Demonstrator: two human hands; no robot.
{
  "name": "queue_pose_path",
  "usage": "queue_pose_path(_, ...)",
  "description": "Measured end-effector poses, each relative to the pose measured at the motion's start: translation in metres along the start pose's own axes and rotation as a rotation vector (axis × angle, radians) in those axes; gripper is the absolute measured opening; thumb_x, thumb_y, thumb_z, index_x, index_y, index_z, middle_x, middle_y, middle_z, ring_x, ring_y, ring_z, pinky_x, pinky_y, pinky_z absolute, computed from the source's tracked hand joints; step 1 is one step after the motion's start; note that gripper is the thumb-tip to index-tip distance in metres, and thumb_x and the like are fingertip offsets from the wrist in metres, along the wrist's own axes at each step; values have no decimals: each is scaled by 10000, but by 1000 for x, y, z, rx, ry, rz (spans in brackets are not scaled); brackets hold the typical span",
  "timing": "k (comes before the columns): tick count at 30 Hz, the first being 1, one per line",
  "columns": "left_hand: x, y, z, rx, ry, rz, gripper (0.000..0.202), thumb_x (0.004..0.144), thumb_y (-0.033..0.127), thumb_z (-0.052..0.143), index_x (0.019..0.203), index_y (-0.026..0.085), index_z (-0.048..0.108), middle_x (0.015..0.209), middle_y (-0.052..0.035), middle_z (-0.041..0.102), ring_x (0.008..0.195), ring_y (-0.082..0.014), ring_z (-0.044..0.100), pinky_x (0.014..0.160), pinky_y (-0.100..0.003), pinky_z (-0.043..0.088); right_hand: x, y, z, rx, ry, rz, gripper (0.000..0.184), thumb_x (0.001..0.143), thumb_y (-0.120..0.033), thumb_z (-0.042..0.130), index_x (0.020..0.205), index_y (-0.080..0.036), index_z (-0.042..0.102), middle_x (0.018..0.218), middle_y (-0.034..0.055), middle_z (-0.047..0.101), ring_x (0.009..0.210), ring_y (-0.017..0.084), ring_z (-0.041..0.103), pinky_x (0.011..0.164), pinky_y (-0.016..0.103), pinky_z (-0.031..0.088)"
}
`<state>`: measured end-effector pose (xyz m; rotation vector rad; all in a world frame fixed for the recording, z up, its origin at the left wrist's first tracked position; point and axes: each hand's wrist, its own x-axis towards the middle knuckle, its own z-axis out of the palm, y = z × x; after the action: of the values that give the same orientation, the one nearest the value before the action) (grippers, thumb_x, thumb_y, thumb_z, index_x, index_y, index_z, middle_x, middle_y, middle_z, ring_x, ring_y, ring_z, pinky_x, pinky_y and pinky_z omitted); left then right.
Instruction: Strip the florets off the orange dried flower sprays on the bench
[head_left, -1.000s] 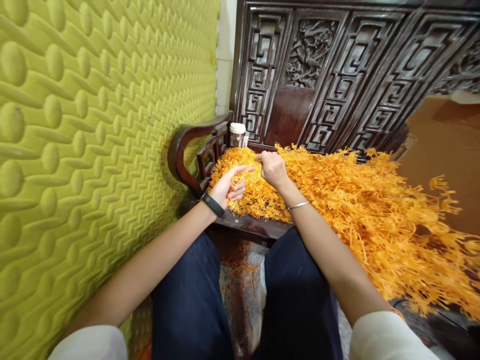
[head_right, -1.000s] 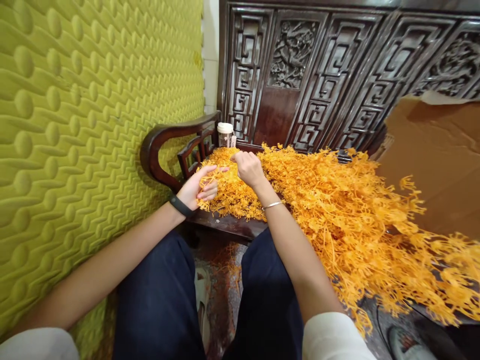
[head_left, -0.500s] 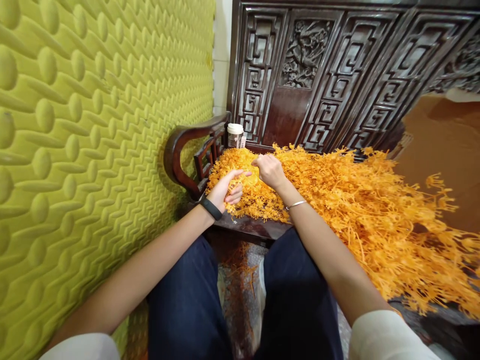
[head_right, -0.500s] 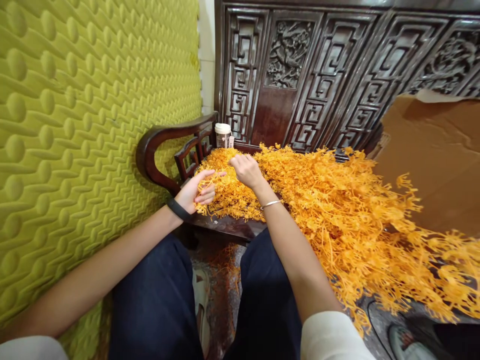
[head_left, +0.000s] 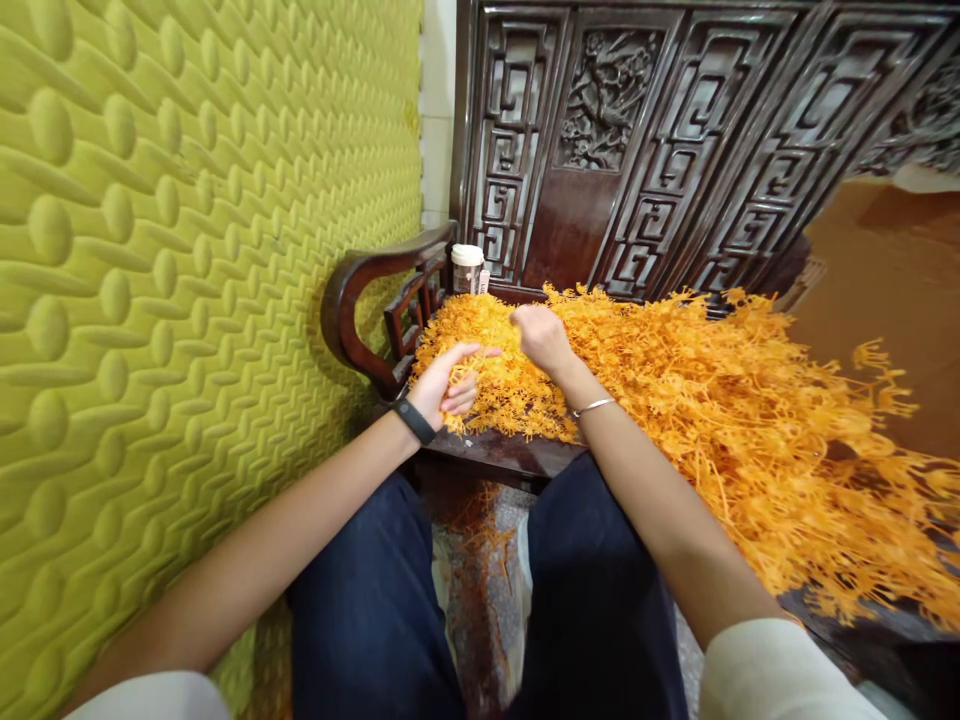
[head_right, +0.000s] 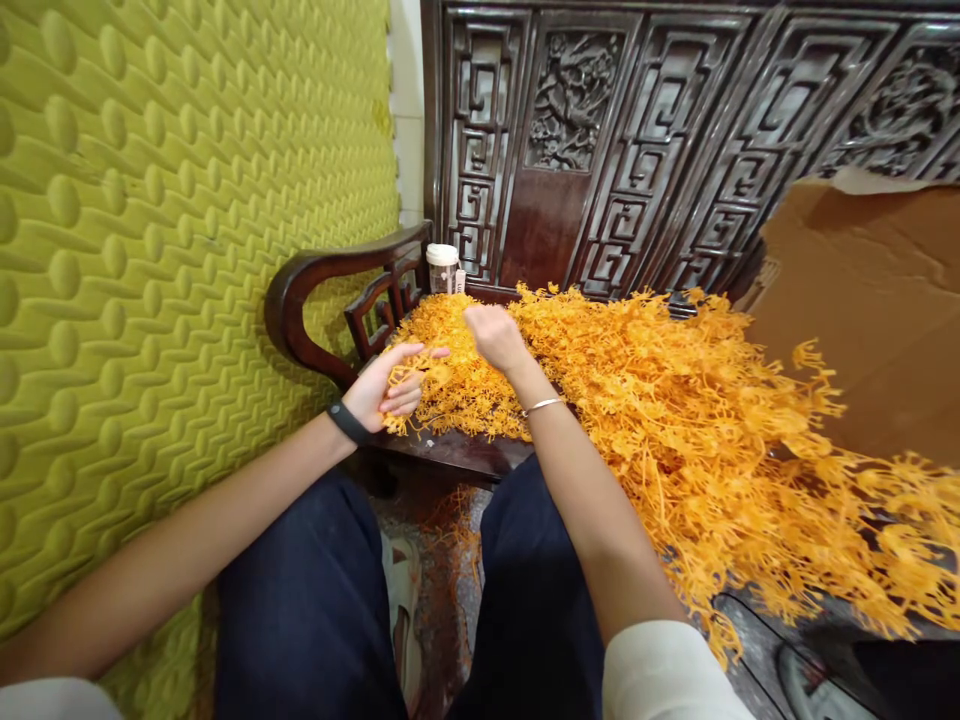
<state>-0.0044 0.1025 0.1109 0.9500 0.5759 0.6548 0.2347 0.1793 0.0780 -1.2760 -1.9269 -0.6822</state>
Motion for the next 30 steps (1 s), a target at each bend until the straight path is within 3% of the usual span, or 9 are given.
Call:
queue_pose_path(3, -26, -5, -1, 9, -93, -30, 394, 865, 396, 401, 1090, 130, 585, 298, 115, 236, 231, -52, 140, 285, -177, 130, -42, 43, -12, -48, 295, 696, 324, 884, -164, 201, 892, -150, 525, 648, 54, 501, 545, 159, 400, 573, 297, 341)
queue_pose_path(4, -32, -7, 0, 17, -126, -47, 406, 862, 409, 407, 1098, 131, 588, 303, 113, 243, 236, -51, 142, 290, -179, 128, -58, 53, -14, -50, 286, 788, 279, 871, -187, 248, 935, -141, 516, 653, 46, 500, 546, 161, 407, 577, 303, 352)
queue_pose_path(6, -38, -9, 5, 49, -146, -15, 397, 859, 399, 421, 1091, 131, 599, 316, 111, 242, 247, -40, 146, 309, -176, 128, -86, 61, -13, 22, 101, 757, 243, 846, -221, 314, 945, -140, 520, 652, 39, 503, 570, 176, 441, 614, 329, 385)
queue_pose_path(8, -32, -12, 16, 94, -159, 30, 382, 857, 388, 436, 1093, 139, 603, 327, 109, 253, 252, -34, 159, 323, -178, 136, -98, 54, -7, 110, 4, 630, 191, 828, -261, 387, 859, -160, 546, 739, 64, 554, 681, 189, 510, 695, 337, 420)
queue_pose_path(12, -5, -18, 40, 125, -191, 29, 378, 862, 393, 428, 1075, 142, 613, 336, 103, 270, 254, -32, 172, 332, -184, 130, -71, 28, 5, 227, 82, 398, 208, 845, -260, 397, 853, -164, 580, 938, 118, 542, 882, 209, 527, 818, 364, 428)
queue_pose_path(15, 13, -20, 48, 127, -199, 42, 379, 852, 403, 445, 1055, 134, 620, 338, 96, 287, 252, -32, 180, 332, -193, 120, -44, 21, 4, 306, 43, 305, 165, 825, -233, 443, 849, -173, 595, 926, 98, 537, 868, 200, 532, 803, 350, 444)
queue_pose_path(20, 38, -9, 31, 64, -70, 105, 387, 857, 389, 428, 1090, 124, 589, 321, 96, 293, 236, -46, 195, 315, -195, 101, -24, 21, -3, 359, -47, 267, 188, 800, -171, 469, 937, -169, 597, 842, 70, 567, 737, 177, 530, 738, 331, 452)
queue_pose_path(26, 56, -6, 0, 61, 65, 86, 382, 861, 376, 407, 1093, 120, 568, 325, 93, 315, 230, -56, 221, 305, -189, 120, 1, 20, 4, 375, -163, 314, 149, 756, -149, 495, 791, -142, 639, 845, 95, 584, 785, 202, 555, 779, 369, 454)
queue_pose_path(30, 57, -8, -3, 74, 73, 64, 384, 842, 402, 444, 1074, 126, 575, 338, 90, 328, 233, -51, 229, 306, -188, 107, 6, 24, 17, 413, -236, 406, 334, 716, -116, 465, 1007, -130, 630, 1025, 137, 583, 943, 249, 561, 891, 436, 430)
